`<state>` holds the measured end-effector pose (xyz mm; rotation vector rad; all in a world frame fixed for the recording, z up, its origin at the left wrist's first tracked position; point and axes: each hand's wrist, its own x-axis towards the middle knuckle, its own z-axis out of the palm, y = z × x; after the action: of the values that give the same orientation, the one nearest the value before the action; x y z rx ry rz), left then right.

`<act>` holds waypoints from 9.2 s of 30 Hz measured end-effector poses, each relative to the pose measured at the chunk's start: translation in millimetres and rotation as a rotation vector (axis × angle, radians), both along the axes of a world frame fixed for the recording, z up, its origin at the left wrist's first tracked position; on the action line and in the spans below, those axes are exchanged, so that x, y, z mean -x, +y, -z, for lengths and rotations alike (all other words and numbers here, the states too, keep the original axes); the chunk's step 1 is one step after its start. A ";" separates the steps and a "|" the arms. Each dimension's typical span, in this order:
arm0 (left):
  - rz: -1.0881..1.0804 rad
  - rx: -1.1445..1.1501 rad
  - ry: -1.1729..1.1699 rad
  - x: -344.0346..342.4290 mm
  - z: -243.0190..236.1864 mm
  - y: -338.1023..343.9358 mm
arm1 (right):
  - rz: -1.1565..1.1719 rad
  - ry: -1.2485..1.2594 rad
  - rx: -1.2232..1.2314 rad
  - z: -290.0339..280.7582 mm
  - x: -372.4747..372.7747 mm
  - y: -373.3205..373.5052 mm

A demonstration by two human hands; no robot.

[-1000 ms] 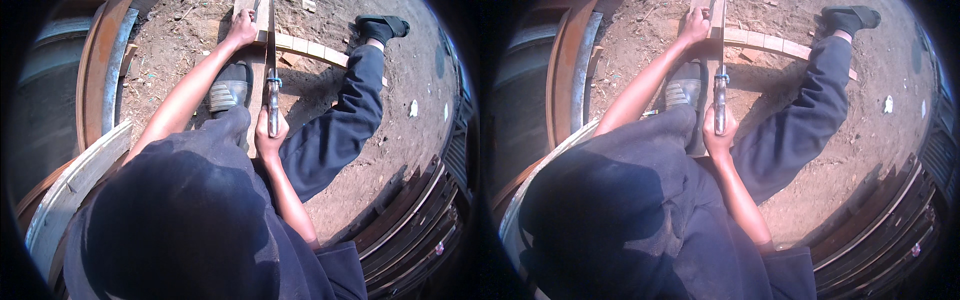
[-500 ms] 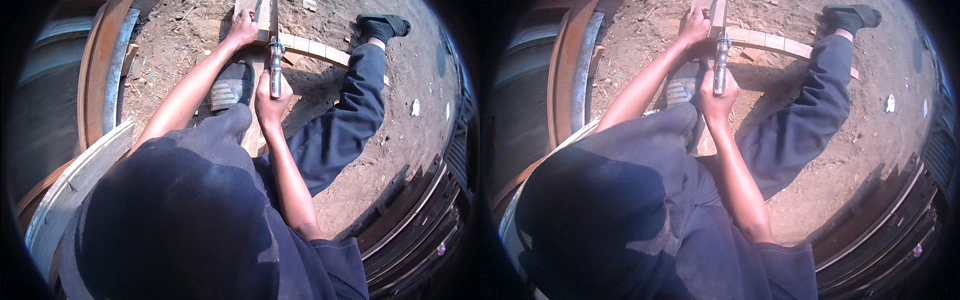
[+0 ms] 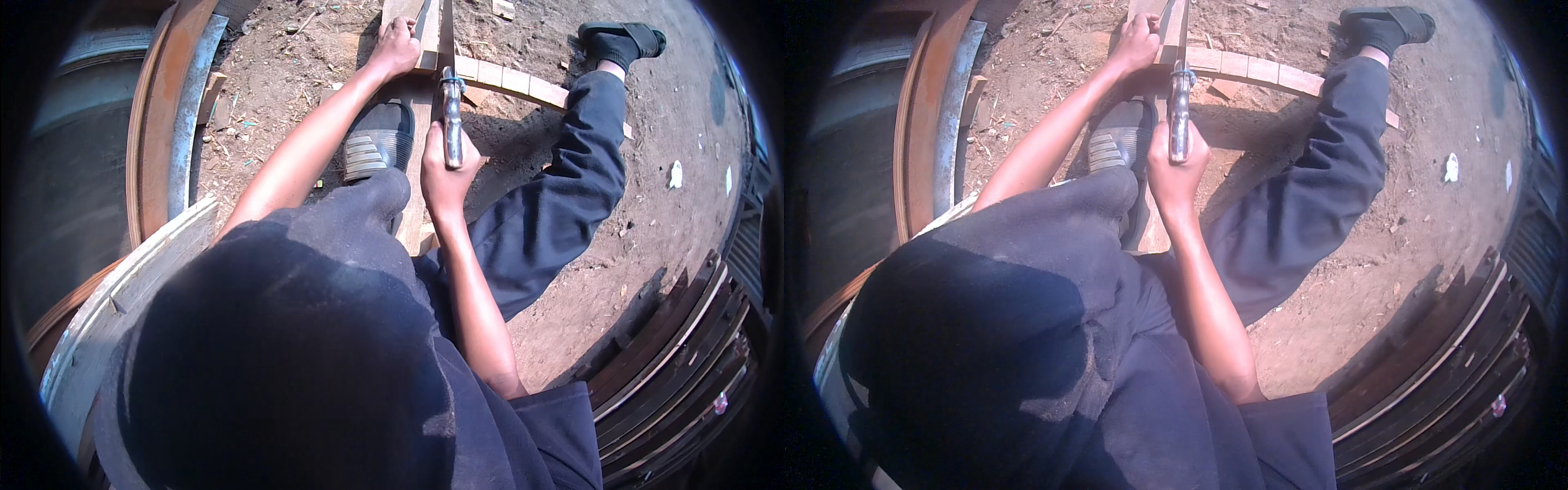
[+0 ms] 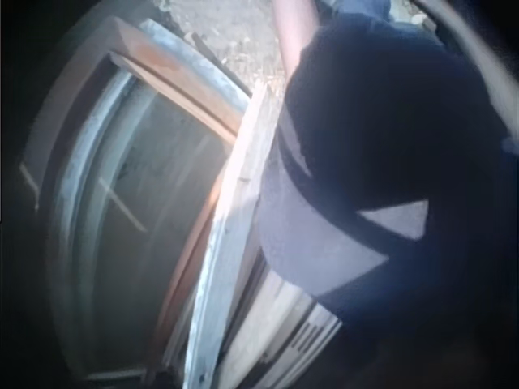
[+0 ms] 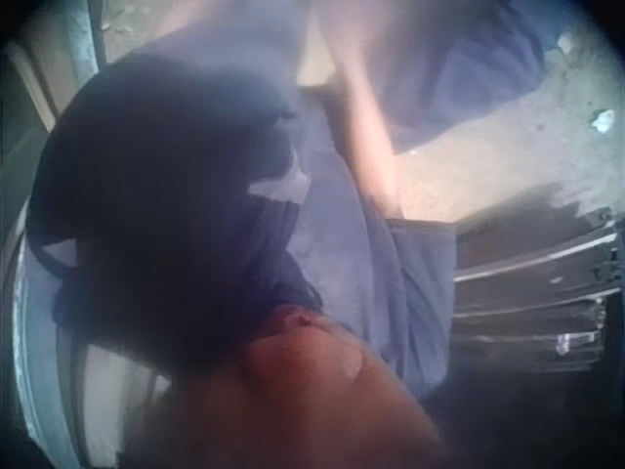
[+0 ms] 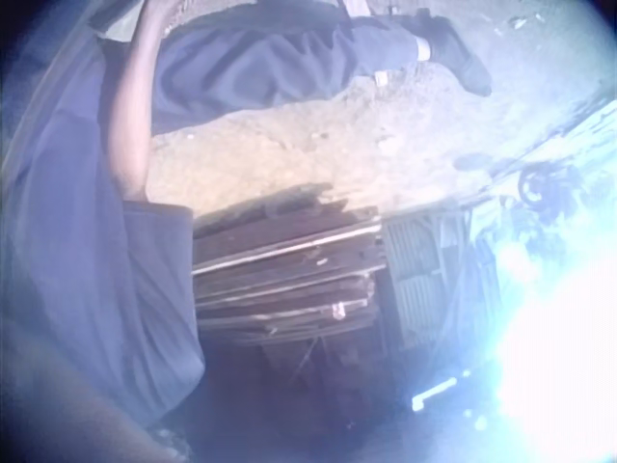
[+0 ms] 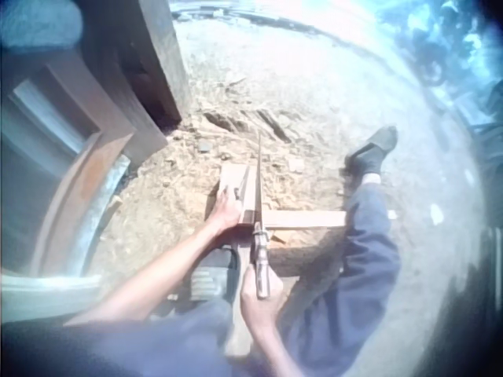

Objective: The person sits on the ground and uses a hand saw to cut a small piece of wood resting on a wooden support. The person holds the wood with the left hand and saws with the right hand, periodically adjusting the wood's position.

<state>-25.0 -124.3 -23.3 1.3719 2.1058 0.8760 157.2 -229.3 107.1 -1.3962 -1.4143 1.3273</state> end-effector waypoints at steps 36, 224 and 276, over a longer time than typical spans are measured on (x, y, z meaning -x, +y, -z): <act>-0.015 0.036 0.005 2.6 -0.7 -5.4 | 0.022 0.023 0.008 -2.9 2.5 2.4; -0.373 0.287 -0.047 -2.7 -9.1 -13.3 | -0.123 -0.004 0.228 -13.3 -24.0 -24.8; -0.335 0.360 -0.073 -8.4 -21.1 -5.6 | -0.001 0.064 0.184 -15.3 2.6 10.4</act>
<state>-16.6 -129.9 -2.1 0.8089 2.3326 0.6138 154.5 -218.9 122.4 -1.4571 -1.2773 1.5204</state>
